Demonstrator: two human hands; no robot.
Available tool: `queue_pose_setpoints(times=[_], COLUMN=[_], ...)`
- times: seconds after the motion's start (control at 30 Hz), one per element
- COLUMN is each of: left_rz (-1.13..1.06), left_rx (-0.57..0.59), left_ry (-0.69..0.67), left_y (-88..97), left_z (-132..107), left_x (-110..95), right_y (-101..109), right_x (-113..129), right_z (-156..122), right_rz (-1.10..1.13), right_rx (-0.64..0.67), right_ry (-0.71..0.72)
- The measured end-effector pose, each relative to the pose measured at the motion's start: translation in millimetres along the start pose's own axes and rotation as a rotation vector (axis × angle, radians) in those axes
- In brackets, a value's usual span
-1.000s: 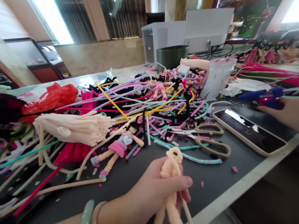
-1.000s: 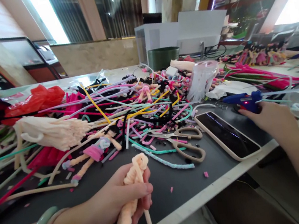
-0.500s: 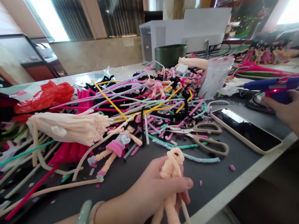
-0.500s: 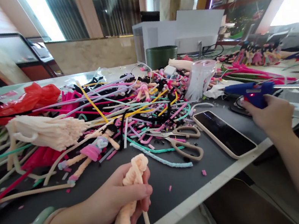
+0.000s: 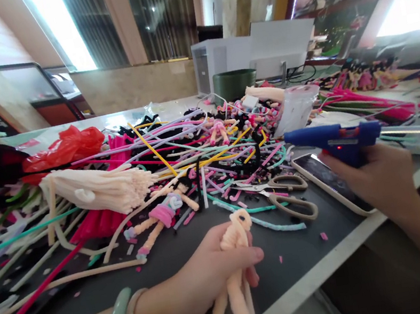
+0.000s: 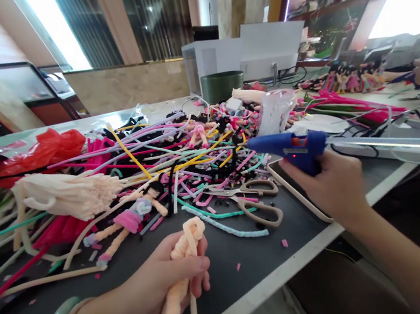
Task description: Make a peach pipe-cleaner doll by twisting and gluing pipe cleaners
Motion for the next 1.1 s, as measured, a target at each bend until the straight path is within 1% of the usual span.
queue_pose_setpoints(times=[0.1, 0.17, 0.3, 0.37, 0.43, 0.47, 0.53, 0.63, 0.73, 0.83, 0.9, 1.0, 1.1], left_rz=[-0.053, -0.069, -0.103, -0.117, -0.124, -0.128, -0.137, -0.143, -0.142, -0.153, -0.155, -0.151, -0.151], left_rx=[-0.026, -0.038, -0.056, -0.051, -0.033, -0.024, -0.015, -0.023, -0.034, -0.025, -0.020, -0.038, -0.052], left_ry=[-0.028, -0.029, -0.023, -0.027, -0.042, -0.053, -0.070, -0.058, -0.046, -0.060, -0.058, -0.034, -0.023], left_y=[4.0, 6.2, 9.2, 9.0, 7.4, 6.6, 6.1, 7.4, 8.9, 8.5, 8.0, 9.1, 10.3], left_z=[2, 4, 5, 5, 6, 6, 6, 7, 7, 8, 9, 8, 8], left_x=[-2, -2, -2, -3, -5, -6, -7, -6, -5, -7, -7, -4, -3], right_y=[-12, -19, -34, -37, -45, -48, -53, -54, -56, -57, -58, -60, -59], right_x=[16, 23, 30, 33, 39, 41, 44, 45, 45, 42, 39, 38, 43], right_z=[-18, -30, -53, -62, -70, -74, -78, -79, -81, -84, -86, -87, -85], right_rz=[0.140, 0.244, 0.428, 0.592, 0.734, 0.764, 0.750, 0.720, 0.718, 0.670, 0.642, 0.622, 0.618], right_rx=[0.077, 0.106, 0.150, 0.167, 0.281, 0.335, 0.418, 0.451, 0.484, 0.481, 0.477, 0.479, 0.474], right_ry=[0.035, 0.069, 0.169, 0.235, 0.286, 0.295, 0.288, 0.282, 0.339, 0.434, 0.469, 0.465, 0.439])
Point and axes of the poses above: each hand's wrist, its own z-axis towards the middle knuckle, its own y-axis out of the back of the hand, x = y × z, the point moved 10 cm from there along z, towards the middle knuckle, and after that the axes turned 8 degrees about z, right-handed, at the moved point
